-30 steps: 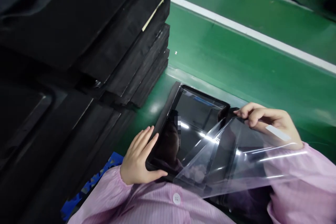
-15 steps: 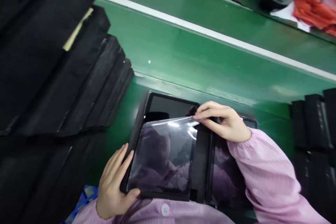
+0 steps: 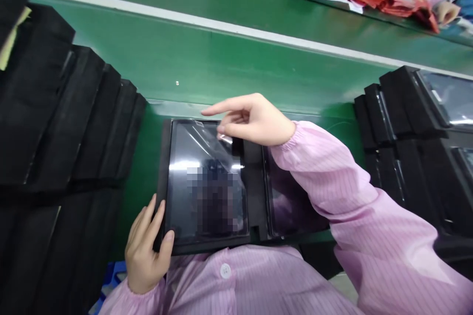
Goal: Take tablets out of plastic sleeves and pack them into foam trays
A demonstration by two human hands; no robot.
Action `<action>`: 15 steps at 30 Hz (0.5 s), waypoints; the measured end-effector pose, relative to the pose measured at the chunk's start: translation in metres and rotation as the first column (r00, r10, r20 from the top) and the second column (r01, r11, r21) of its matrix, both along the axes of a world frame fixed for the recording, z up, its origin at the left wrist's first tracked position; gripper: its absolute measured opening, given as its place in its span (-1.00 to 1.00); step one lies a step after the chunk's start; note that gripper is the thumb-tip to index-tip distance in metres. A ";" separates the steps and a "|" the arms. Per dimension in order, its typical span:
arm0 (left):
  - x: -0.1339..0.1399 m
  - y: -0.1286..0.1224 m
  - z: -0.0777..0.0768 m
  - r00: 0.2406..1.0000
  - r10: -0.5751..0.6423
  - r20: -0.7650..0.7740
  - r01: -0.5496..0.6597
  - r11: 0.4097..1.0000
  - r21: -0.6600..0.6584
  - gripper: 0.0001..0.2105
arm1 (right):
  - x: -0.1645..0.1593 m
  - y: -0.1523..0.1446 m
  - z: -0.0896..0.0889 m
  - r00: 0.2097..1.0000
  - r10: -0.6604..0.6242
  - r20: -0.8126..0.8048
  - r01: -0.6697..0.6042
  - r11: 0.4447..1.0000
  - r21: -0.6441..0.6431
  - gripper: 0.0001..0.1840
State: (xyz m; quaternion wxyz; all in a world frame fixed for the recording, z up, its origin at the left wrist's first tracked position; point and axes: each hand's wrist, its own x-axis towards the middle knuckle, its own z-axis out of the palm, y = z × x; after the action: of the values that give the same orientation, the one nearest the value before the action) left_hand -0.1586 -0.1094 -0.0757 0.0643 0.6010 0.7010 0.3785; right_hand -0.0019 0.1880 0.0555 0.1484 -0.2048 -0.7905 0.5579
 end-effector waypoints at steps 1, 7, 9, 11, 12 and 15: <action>0.000 0.000 -0.001 1.000 0.003 -0.001 -0.003 1.000 0.004 -0.42 | -0.008 -0.003 0.002 1.000 -0.009 -0.015 0.008 0.997 -0.071 -0.64; -0.002 -0.002 -0.002 1.000 0.011 0.001 -0.011 1.000 0.003 -0.43 | -0.035 -0.008 -0.001 0.982 -0.187 0.023 0.180 0.890 -0.419 -0.76; -0.002 -0.002 -0.002 1.000 0.012 0.006 -0.012 1.000 -0.007 -0.44 | -0.038 -0.003 -0.009 0.966 -0.256 0.041 0.242 0.835 -0.495 -0.80; -0.002 -0.003 -0.001 1.000 0.009 0.016 -0.008 1.000 -0.013 -0.44 | -0.040 0.002 -0.019 0.952 -0.303 0.052 0.279 0.781 -0.558 -0.79; -0.002 -0.003 -0.001 1.000 0.006 0.022 -0.006 1.000 -0.014 -0.43 | -0.041 0.004 -0.025 0.946 -0.320 0.056 0.290 0.756 -0.586 -0.77; -0.002 -0.003 0.000 0.999 0.011 0.036 -0.010 1.000 -0.016 -0.44 | -0.045 0.008 -0.040 0.931 -0.357 0.071 0.315 0.692 -0.650 -0.76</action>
State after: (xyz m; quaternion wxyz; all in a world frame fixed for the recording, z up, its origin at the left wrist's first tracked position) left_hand -0.1605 -0.1123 -0.0759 0.0797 0.5898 0.7059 0.3842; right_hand -0.0471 0.1957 0.0160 0.1912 -0.3674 -0.4910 0.7664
